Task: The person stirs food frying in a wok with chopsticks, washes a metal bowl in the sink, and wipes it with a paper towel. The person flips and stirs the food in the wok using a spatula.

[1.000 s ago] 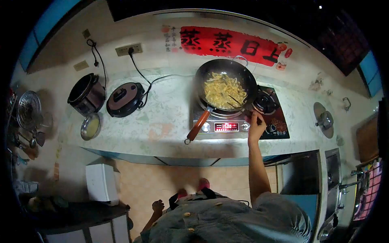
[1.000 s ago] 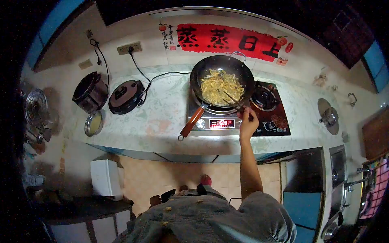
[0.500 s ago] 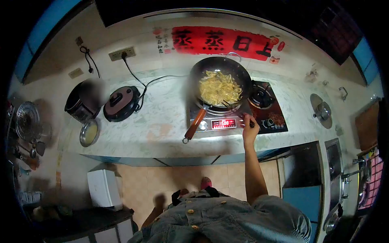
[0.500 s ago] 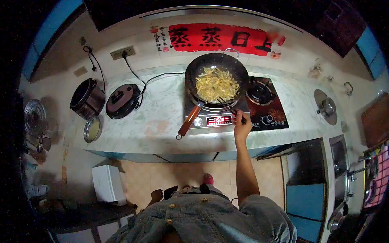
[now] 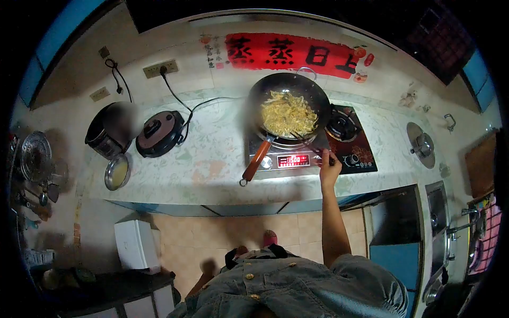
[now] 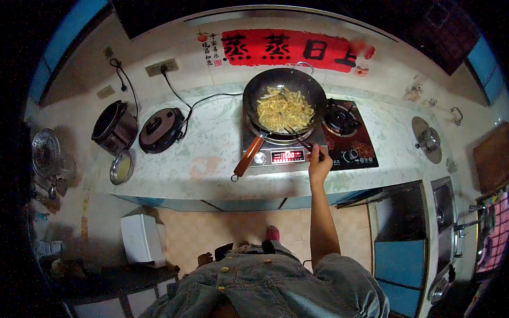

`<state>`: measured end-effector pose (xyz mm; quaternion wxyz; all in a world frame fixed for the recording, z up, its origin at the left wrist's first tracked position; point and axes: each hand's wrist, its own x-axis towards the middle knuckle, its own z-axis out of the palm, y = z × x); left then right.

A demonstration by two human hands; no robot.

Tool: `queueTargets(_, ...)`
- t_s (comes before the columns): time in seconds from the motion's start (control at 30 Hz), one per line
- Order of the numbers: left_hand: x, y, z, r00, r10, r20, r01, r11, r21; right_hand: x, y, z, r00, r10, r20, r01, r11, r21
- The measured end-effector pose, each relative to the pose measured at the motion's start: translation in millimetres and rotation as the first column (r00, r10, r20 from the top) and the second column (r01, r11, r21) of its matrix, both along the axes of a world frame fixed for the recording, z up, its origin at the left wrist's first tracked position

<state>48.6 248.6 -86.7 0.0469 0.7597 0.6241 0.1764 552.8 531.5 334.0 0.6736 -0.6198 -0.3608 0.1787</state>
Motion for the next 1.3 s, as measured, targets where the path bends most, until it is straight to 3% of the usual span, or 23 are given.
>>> queueTargets(0.13, -7, -9, -14, 0.999, -0.011, -0.039, 0.009, 0.999, -0.036, -2, -4, 7, 0.997, 0.002, 0.077, -0.001, 1.000, -0.010)
queueTargets(0.33, -8, -3, -27, 0.995, -0.054, -0.087, 0.053, 0.999, -0.010, -10, -4, 11, 1.000, -0.021, 0.020, 0.019, 0.998, 0.063)
queueTargets(0.6, -13, 10, -48, 0.976, -0.128, -0.176, 0.136, 0.990, 0.037, -8, -6, 9, 0.997, -0.023, 0.070, 0.025, 0.999, -0.022)
queueTargets(0.67, -13, 11, -46, 0.988, -0.102, -0.118, 0.106, 0.994, 0.029, -8, -5, 5, 0.999, -0.016, 0.044, 0.015, 1.000, 0.007)
queueTargets(0.8, 2, 11, -7, 0.993, 0.025, 0.118, -0.021, 0.999, -0.031, -9, -5, 5, 1.000, -0.004, 0.011, 0.003, 0.999, 0.055)
queueTargets(0.93, 15, 13, 38, 0.993, -0.050, 0.110, 0.042, 0.997, 0.071, -10, -7, 7, 1.000, 0.009, -0.005, -0.009, 0.999, 0.040)
queueTargets(0.97, 18, 14, 44, 0.936, 0.163, 0.311, -0.127, 0.983, -0.132, -10, -7, 5, 1.000, 0.003, 0.007, -0.003, 1.000, 0.030)
queueTargets(1.03, 22, 15, 47, 0.611, 0.610, 0.505, -0.283, 0.764, -0.580, -7, -6, 1, 0.999, -0.004, 0.036, 0.002, 0.999, 0.044)
queueTargets(1.1, 23, 15, 50, 0.139, 0.923, 0.359, -0.154, 0.378, -0.913, -6, -6, -1, 0.998, -0.012, 0.065, 0.009, 0.998, 0.056)
queueTargets(1.13, 17, 10, 38, 0.139, 0.924, 0.357, -0.154, 0.376, -0.914, -6, -6, 1, 0.999, 0.002, 0.033, -0.004, 0.998, 0.057)
queueTargets(1.17, 11, 3, 25, 0.785, 0.558, 0.269, -0.201, 0.641, -0.741, -7, -6, 2, 1.000, 0.019, 0.003, -0.019, 0.998, 0.057)
queueTargets(1.2, 9, 4, 28, 0.993, -0.051, -0.106, -0.017, 0.829, -0.558, -7, -2, 3, 1.000, 0.025, 0.001, -0.025, 0.998, 0.060)
queueTargets(1.23, 8, 2, 30, 0.993, -0.046, -0.108, -0.023, 0.826, -0.562, -6, -3, 3, 0.999, 0.010, 0.046, -0.012, 0.999, 0.030)
queueTargets(1.3, 12, 9, 46, 0.955, 0.226, 0.193, -0.028, 0.715, -0.699, -7, -7, 11, 0.991, -0.002, 0.132, 0.003, 1.000, -0.004)
